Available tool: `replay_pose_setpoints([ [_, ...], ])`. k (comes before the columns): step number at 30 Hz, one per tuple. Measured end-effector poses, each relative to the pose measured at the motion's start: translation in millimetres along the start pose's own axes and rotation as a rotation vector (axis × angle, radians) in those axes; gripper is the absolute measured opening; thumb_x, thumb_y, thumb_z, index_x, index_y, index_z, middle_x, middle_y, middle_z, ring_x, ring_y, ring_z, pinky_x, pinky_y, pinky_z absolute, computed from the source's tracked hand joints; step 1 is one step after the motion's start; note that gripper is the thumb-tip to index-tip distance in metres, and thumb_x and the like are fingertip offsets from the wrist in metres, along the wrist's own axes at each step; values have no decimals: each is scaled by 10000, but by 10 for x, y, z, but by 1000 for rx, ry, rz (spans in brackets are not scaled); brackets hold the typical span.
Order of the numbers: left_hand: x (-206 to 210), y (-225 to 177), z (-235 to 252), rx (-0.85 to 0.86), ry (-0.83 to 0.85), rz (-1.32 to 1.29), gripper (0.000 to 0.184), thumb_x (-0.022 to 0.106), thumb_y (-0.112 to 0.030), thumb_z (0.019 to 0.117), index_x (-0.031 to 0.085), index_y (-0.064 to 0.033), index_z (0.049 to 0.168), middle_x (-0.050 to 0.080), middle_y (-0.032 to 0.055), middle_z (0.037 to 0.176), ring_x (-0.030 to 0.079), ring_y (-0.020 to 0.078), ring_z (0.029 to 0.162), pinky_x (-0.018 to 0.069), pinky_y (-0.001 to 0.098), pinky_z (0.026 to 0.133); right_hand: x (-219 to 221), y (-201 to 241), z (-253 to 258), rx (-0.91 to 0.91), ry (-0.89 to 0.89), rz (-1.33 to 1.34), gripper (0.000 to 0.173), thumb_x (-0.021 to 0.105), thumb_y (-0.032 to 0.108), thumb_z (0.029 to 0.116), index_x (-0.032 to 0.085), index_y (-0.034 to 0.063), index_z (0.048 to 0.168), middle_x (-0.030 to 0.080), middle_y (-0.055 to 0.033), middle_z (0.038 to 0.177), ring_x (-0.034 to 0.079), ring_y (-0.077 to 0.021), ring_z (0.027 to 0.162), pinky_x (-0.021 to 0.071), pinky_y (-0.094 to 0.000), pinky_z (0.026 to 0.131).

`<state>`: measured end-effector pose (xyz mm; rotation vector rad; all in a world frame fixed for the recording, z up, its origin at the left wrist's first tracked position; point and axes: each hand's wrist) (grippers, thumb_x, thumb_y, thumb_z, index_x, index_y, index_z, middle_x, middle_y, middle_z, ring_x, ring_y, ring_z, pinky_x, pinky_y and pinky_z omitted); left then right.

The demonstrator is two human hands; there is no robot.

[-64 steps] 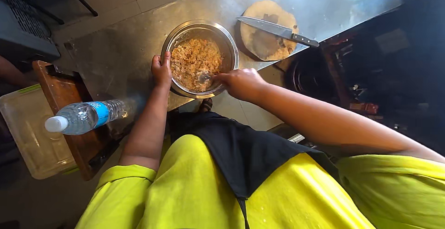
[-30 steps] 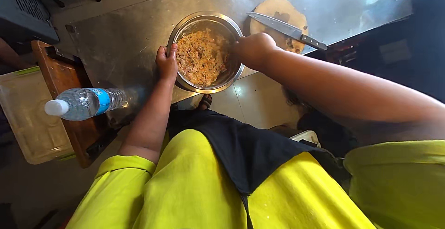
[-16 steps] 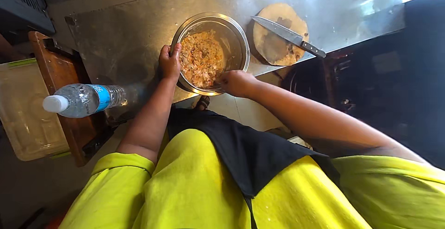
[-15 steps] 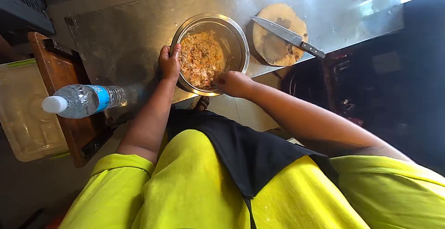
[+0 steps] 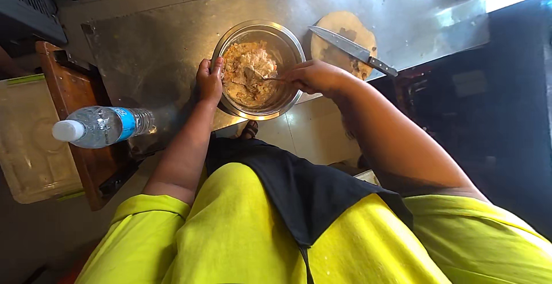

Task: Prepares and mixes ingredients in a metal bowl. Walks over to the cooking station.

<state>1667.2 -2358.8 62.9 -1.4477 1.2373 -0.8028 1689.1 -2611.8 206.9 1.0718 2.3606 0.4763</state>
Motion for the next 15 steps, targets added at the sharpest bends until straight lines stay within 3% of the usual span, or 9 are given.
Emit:
replay_pose_setpoints([
  [3, 7, 26, 10, 12, 8, 30, 331, 589, -356, 1046, 533, -62, 904, 500, 34, 783, 519, 122, 715, 469, 315, 715, -30, 98, -239, -79, -121, -217, 241, 509, 167, 1061, 738, 125, 1122, 599, 14, 761, 450, -62, 584, 388, -270, 562],
  [5, 12, 48, 17, 18, 3, 17, 328, 589, -356, 1045, 529, -67, 902, 500, 31, 778, 519, 121, 702, 472, 311, 702, -10, 150, -367, -122, -169, -362, 229, 517, 190, 1076, 695, 146, 1214, 680, -75, 976, 605, -183, 819, 500, -459, 760],
  [9, 3, 8, 14, -1, 3, 26, 330, 587, -362, 1047, 514, -82, 889, 481, 24, 767, 500, 115, 688, 455, 303, 687, 183, 116, -268, -125, -311, -537, 272, 518, 265, 1069, 720, 222, 1246, 728, -141, 1105, 682, -363, 1035, 503, -670, 863],
  [11, 0, -7, 13, -8, 11, 41, 330, 584, -362, 1049, 510, -85, 886, 480, 22, 767, 499, 114, 688, 452, 304, 684, 336, 68, -56, -123, -343, -569, 292, 505, 287, 1066, 723, 218, 1248, 731, -163, 1159, 679, -411, 1109, 497, -714, 893],
  [15, 2, -54, 17, -46, 8, 56, 334, 578, -369, 1051, 514, -79, 897, 482, 36, 794, 502, 126, 712, 456, 316, 705, 577, 81, 304, -181, -268, -508, 316, 494, 241, 1058, 687, 168, 1298, 715, -177, 1199, 671, -405, 1137, 501, -693, 927],
])
Point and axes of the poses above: each hand's wrist, its own z-axis towards the middle knuckle, its own x-axis out of the palm, y = z × x
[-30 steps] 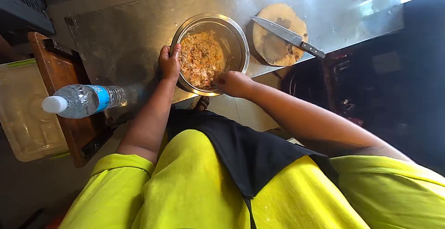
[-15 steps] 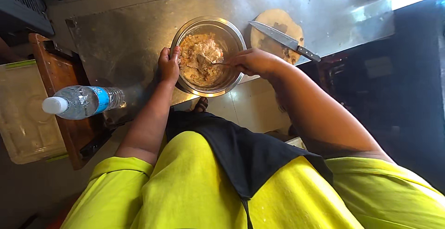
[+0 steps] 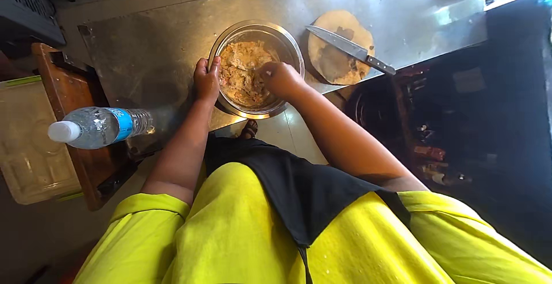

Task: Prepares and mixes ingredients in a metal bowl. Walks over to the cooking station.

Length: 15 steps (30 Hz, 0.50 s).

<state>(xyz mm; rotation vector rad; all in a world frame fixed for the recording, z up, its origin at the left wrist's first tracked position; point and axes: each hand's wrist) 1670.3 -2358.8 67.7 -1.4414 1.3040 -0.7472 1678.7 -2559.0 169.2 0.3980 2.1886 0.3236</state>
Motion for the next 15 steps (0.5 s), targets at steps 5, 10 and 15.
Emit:
replay_pose_setpoints([
  [5, 17, 24, -13, 18, -14, 5, 327, 582, -360, 1050, 510, -89, 881, 486, 25, 775, 508, 124, 697, 459, 315, 691, 105, 58, -154, -108, 129, -164, 309, 520, 208, 1044, 700, 179, 1293, 732, -153, 1154, 686, -395, 1106, 517, -698, 901],
  [10, 10, -4, -37, 21, -15, -16, 312, 591, -332, 1048, 494, -95, 871, 470, 17, 759, 493, 109, 676, 447, 289, 672, 53, -6, -463, -161, 257, -499, 326, 529, 172, 1037, 685, 243, 1314, 733, -143, 1154, 688, -394, 1101, 530, -658, 858],
  [15, -12, -4, -23, 34, -2, 9, 322, 606, -335, 1041, 497, -85, 869, 464, 15, 740, 483, 108, 653, 440, 289, 655, -182, -94, -575, -180, 189, -745, 357, 571, 61, 969, 739, 223, 1240, 739, -149, 1086, 705, -400, 1002, 535, -636, 743],
])
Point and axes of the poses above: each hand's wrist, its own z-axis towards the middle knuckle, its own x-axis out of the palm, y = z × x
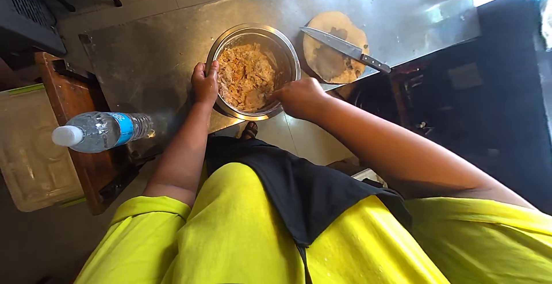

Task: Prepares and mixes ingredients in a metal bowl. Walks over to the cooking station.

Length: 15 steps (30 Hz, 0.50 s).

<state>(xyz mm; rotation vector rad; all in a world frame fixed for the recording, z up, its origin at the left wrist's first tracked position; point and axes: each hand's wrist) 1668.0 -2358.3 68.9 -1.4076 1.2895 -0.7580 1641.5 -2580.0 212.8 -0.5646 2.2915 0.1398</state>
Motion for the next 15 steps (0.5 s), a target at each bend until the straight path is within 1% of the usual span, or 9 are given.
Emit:
replay_pose_setpoints([
  [1, 1, 7, 10, 4, 0, 8, 318, 606, -328, 1041, 505, -76, 874, 468, 18, 743, 486, 109, 658, 442, 291, 661, -46, -56, -46, 10, -39, -24, 341, 579, 46, 957, 755, 208, 1199, 741, -152, 1062, 710, -402, 975, 539, -631, 720],
  [3, 9, 34, 28, 19, -2, 15, 314, 606, -321, 1040, 522, -64, 881, 482, 23, 748, 498, 109, 669, 451, 293, 672, -148, -180, -128, 55, -110, -39, 326, 566, 33, 952, 758, 181, 1169, 736, -183, 1012, 710, -431, 921, 527, -643, 673],
  [5, 2, 42, 29, 14, 3, 16, 312, 609, -328, 1038, 533, -58, 900, 498, 31, 766, 512, 113, 687, 460, 298, 689, -220, -286, -148, 124, -168, -20, 324, 529, 73, 983, 747, 192, 1190, 734, -208, 982, 710, -458, 904, 514, -662, 662],
  [7, 1, 41, 28, 12, 5, 10, 310, 611, -330, 1038, 535, -61, 902, 496, 27, 763, 510, 108, 682, 457, 291, 684, -222, -336, -67, 202, -172, 50, 324, 489, 146, 1029, 722, 224, 1239, 739, -209, 1011, 706, -470, 957, 507, -682, 713],
  [9, 11, 23, 33, 6, 12, -1, 299, 610, -318, 1039, 538, -60, 906, 500, 30, 766, 517, 109, 685, 468, 292, 687, -152, -346, 127, 270, -129, 224, 309, 471, 211, 1059, 690, 228, 1277, 735, -218, 1083, 688, -487, 1038, 495, -719, 790],
  [10, 19, 17, 34, 1, 12, -6, 300, 611, -312, 1040, 528, -60, 899, 492, 32, 766, 511, 114, 685, 463, 297, 684, -84, -358, 261, 280, -114, 346, 306, 468, 245, 1073, 684, 223, 1290, 729, -212, 1129, 678, -480, 1081, 492, -732, 834],
  [11, 26, 18, 41, -2, 6, -8, 302, 612, -308, 1039, 517, -64, 889, 482, 31, 761, 502, 116, 680, 455, 297, 678, -4, -375, 407, 258, -116, 474, 301, 476, 264, 1077, 687, 193, 1280, 722, -204, 1161, 672, -462, 1111, 491, -736, 874],
  [13, 34, 29, 49, -5, -12, -10, 309, 610, -306, 1041, 506, -65, 877, 475, 33, 758, 493, 123, 675, 451, 303, 675, 112, -349, 637, 191, -122, 717, 289, 521, 216, 1057, 690, 115, 1268, 705, -196, 1205, 655, -411, 1155, 477, -705, 955],
  [15, 40, 24, 29, -11, -30, 6, 321, 612, -326, 1039, 514, -64, 883, 480, 33, 758, 497, 125, 674, 457, 305, 675, 152, -255, 694, 153, -101, 832, 289, 541, 205, 1050, 685, 83, 1270, 696, -198, 1213, 653, -388, 1154, 479, -678, 973],
])
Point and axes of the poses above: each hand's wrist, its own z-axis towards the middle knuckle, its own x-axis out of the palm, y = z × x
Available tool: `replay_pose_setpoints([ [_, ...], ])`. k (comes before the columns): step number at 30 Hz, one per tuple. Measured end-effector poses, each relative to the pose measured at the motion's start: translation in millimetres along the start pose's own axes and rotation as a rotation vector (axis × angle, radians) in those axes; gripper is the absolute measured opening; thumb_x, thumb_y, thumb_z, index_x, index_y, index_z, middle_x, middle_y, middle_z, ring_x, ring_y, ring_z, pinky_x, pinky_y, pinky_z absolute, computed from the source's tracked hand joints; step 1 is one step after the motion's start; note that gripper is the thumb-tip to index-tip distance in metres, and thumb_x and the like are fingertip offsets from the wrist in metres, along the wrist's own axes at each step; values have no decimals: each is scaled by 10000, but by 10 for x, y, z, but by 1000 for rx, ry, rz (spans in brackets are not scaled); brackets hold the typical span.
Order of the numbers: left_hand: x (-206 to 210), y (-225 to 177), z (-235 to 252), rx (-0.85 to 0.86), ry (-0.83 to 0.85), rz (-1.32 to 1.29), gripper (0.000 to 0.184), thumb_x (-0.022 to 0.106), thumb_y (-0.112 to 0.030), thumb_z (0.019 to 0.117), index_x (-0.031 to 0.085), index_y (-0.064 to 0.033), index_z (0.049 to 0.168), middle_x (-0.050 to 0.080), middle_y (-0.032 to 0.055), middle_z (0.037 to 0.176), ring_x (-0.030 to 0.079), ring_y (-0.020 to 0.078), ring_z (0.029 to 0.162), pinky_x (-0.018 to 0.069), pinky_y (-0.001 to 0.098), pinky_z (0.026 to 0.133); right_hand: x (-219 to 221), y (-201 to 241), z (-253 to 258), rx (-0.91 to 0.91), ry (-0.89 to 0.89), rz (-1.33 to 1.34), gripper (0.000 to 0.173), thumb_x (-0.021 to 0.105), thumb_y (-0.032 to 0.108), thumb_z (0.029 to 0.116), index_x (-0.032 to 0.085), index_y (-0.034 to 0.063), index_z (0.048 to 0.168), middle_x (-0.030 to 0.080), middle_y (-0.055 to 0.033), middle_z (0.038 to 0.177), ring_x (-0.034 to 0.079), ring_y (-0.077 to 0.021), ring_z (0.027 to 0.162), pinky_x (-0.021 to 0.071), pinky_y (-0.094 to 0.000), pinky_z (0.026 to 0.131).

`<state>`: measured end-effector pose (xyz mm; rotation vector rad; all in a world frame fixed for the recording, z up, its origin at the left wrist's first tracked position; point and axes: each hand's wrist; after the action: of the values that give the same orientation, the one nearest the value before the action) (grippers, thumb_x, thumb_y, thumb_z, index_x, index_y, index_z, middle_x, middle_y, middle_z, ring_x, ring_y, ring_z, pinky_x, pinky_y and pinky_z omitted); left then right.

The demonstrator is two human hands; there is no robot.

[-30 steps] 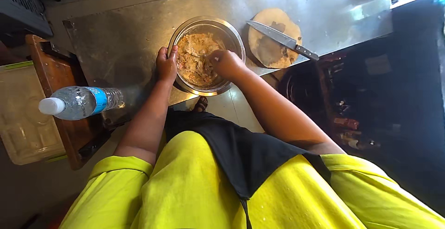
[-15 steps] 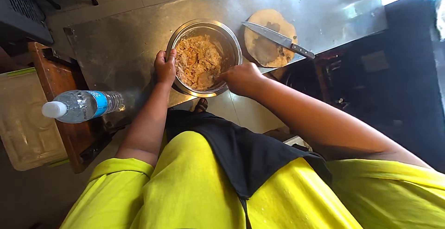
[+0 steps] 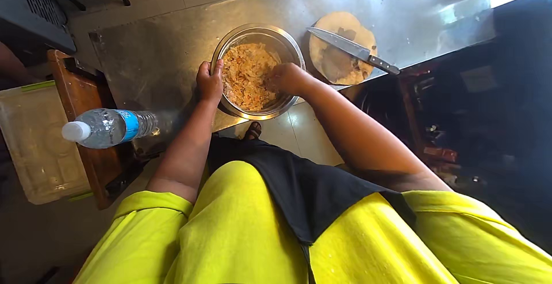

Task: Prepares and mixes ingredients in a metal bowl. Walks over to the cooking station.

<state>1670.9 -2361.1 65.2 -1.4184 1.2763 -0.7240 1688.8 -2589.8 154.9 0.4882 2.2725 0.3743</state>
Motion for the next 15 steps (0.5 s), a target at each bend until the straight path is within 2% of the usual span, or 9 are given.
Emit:
replay_pose_setpoints([
  [3, 13, -29, -27, -13, -18, 24, 334, 618, -343, 1035, 524, -62, 883, 491, 33, 754, 506, 124, 671, 465, 307, 676, 95, 24, -143, -55, 74, -91, 274, 560, 238, 1051, 709, 108, 1241, 715, -190, 1177, 672, -400, 1124, 494, -694, 949],
  [6, 8, -35, -42, -3, -27, 33, 323, 623, -323, 1033, 523, -60, 875, 476, 27, 753, 491, 117, 675, 447, 300, 679, 68, 131, -469, -33, 179, -348, 275, 518, 252, 1068, 711, 207, 1259, 734, -132, 1163, 684, -379, 1116, 508, -689, 899],
  [9, 0, -24, -27, 5, -17, 33, 320, 622, -319, 1034, 515, -71, 862, 467, 16, 737, 482, 108, 654, 441, 289, 661, -96, 160, -694, -11, 154, -583, 277, 542, 229, 1045, 727, 278, 1246, 749, -119, 1124, 697, -393, 1078, 516, -693, 832],
  [11, -8, -24, -12, 3, -2, 33, 322, 614, -319, 1038, 506, -70, 865, 460, 21, 741, 476, 114, 659, 434, 297, 666, -286, 176, -788, -34, 80, -668, 268, 562, 198, 1031, 744, 253, 1220, 749, -160, 1067, 700, -432, 1021, 510, -704, 794],
  [13, -12, 10, -5, 18, 6, 24, 323, 606, -318, 1041, 502, -71, 861, 462, 23, 739, 480, 117, 659, 440, 299, 665, -454, 230, -821, -45, -9, -734, 256, 550, 181, 1040, 741, 187, 1210, 736, -213, 1034, 696, -473, 988, 508, -710, 769],
  [15, -24, 19, 4, 28, 17, 27, 333, 598, -345, 1043, 511, -71, 874, 469, 27, 742, 489, 124, 662, 449, 310, 668, -539, 295, -751, -35, -93, -804, 211, 538, 162, 1039, 720, 82, 1111, 718, -241, 997, 694, -489, 961, 508, -692, 724],
])
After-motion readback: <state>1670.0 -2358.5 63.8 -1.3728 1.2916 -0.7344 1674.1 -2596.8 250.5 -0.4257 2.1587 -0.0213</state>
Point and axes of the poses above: each hand's wrist, its own z-axis towards the middle knuckle, its own x-axis out of the palm, y = z × x
